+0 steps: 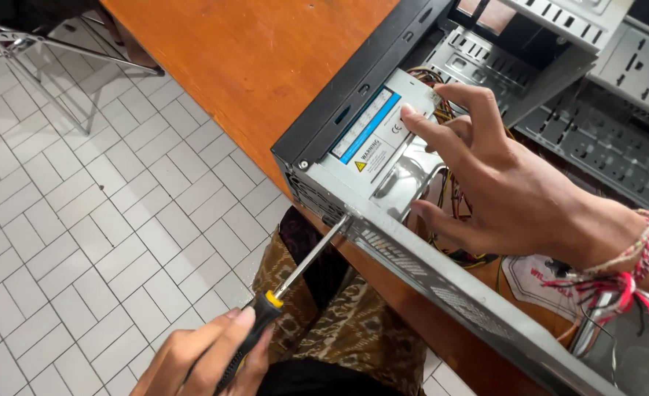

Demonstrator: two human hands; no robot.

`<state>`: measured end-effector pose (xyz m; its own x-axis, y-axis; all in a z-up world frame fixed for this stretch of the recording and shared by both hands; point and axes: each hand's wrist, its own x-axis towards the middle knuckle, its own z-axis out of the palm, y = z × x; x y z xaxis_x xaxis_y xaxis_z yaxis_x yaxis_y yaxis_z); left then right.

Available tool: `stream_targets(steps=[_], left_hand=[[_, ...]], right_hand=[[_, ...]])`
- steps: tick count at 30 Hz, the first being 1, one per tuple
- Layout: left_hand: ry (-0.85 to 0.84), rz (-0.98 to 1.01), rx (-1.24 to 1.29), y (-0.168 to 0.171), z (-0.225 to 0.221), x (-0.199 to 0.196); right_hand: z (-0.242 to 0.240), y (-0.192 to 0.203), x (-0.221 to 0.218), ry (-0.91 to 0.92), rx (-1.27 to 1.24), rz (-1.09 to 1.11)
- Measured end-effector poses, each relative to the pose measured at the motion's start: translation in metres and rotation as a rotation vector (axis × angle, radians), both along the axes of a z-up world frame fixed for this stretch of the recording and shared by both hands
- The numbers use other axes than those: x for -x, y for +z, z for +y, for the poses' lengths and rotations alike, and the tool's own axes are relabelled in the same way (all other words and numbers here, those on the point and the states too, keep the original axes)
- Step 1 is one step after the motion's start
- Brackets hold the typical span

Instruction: Securing a power supply unit (PSU) into a computer case using a screwdriver and screws.

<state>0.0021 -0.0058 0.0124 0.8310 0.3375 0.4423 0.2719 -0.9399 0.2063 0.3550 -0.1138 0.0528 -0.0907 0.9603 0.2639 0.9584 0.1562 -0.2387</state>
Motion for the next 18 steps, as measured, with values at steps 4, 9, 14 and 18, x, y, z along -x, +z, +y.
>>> stream_targets(steps=[4, 9, 14, 18], left_hand=[[0.593, -0.024, 0.411, -0.005, -0.020, -0.013], [0.713, -0.319, 0.713, 0.008, -0.029, -0.025], [0.669, 0.049, 0.423, 0.006, -0.017, -0.008], [0.081, -0.337, -0.022, -0.034, -0.002, 0.012]], right_hand=[[0.001, 0.002, -0.002, -0.016, 0.019, 0.023], [0.003, -0.005, -0.008, 0.016, 0.014, 0.049], [0.005, -0.015, -0.010, -0.011, -0.014, 0.074], [0.001, -0.011, 0.000, -0.061, 0.016, 0.118]])
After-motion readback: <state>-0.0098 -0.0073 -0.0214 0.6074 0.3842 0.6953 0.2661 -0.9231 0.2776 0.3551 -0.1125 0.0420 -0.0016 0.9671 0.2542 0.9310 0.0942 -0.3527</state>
